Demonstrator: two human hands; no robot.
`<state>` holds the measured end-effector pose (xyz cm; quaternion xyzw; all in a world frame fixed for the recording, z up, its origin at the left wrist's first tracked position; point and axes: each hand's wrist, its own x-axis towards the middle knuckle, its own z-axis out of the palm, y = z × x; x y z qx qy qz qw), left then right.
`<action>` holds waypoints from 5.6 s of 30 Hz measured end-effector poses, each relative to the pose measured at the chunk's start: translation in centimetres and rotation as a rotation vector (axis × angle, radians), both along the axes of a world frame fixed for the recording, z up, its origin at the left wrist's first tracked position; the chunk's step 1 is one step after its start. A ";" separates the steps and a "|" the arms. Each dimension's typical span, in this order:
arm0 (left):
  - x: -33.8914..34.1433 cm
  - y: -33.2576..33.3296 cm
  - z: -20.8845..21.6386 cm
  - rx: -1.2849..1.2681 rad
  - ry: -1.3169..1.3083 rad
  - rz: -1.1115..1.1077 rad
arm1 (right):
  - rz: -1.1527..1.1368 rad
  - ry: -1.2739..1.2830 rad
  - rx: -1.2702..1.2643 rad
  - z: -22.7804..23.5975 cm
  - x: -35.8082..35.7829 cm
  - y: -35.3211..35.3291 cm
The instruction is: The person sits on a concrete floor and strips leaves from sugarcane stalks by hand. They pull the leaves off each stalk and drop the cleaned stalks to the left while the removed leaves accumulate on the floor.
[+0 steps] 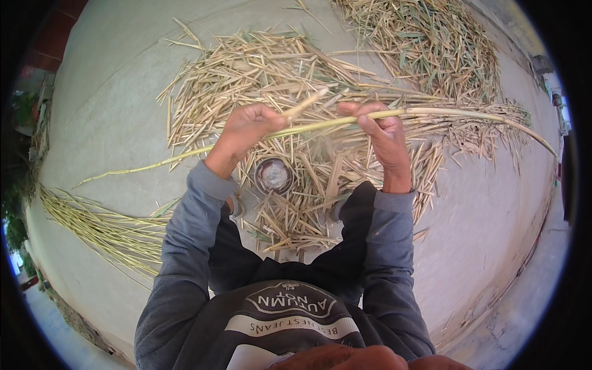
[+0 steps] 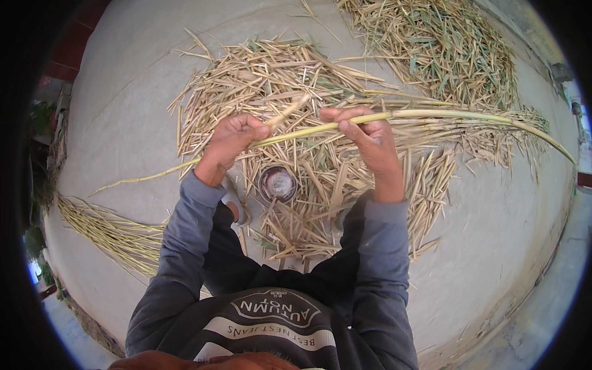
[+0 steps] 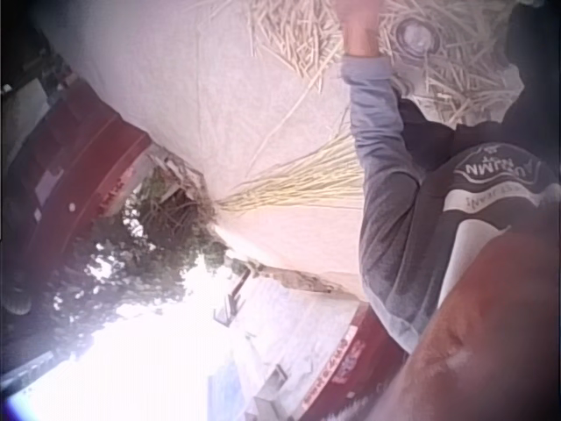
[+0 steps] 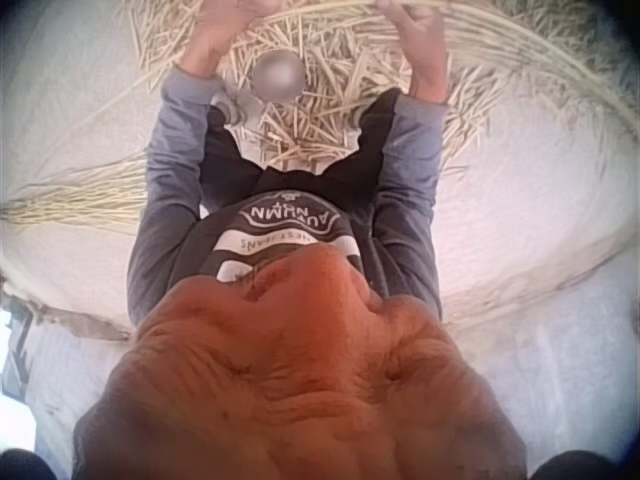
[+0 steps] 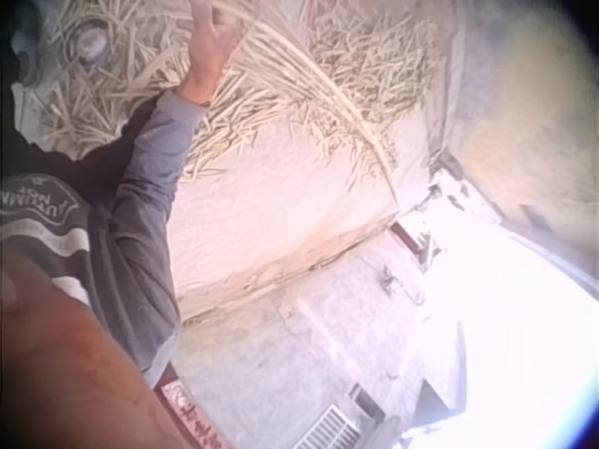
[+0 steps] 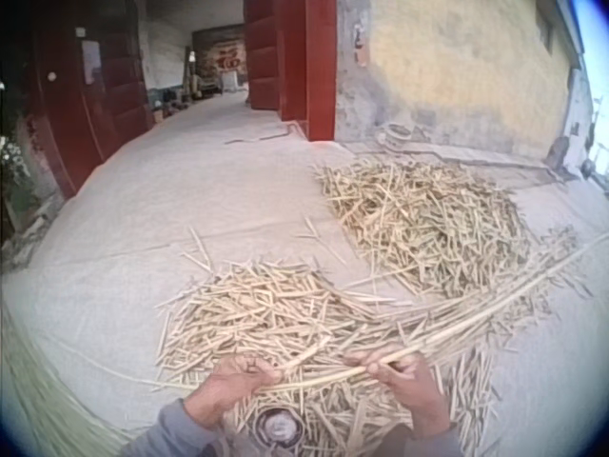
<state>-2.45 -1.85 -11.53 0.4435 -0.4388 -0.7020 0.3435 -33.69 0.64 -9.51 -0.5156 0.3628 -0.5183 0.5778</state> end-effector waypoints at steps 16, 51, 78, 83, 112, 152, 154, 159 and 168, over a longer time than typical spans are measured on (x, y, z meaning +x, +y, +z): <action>-3.8 1.9 3.1 -1.373 -0.791 0.066 | -0.105 0.023 0.342 -2.2 5.1 -0.5; -3.6 1.5 -0.3 -1.230 -0.645 0.187 | -0.516 0.060 0.397 -0.8 3.1 -1.3; 0.8 -0.9 1.1 -1.010 -0.754 -0.048 | -0.379 0.118 0.415 -2.4 4.5 -1.3; 3.8 -1.7 -1.6 -0.436 -0.671 -0.255 | -0.380 0.014 0.305 -1.8 4.8 -1.0; -2.4 -0.3 -0.8 -0.565 -0.461 -0.140 | -0.326 0.044 0.219 -0.6 4.3 -0.3; 3.4 -1.9 -0.6 -0.117 -0.206 -0.220 | -0.113 0.000 0.018 -0.7 3.0 1.0; 3.4 -1.7 -0.4 -0.065 -0.186 -0.175 | -0.085 0.093 -0.066 -0.5 2.9 1.4; 3.2 -1.5 -1.0 -0.052 -0.177 -0.060 | -0.108 0.101 -0.098 -0.2 2.7 1.8; 6.2 -2.0 1.7 -0.352 0.243 0.047 | -0.261 0.078 0.133 -0.9 2.2 1.0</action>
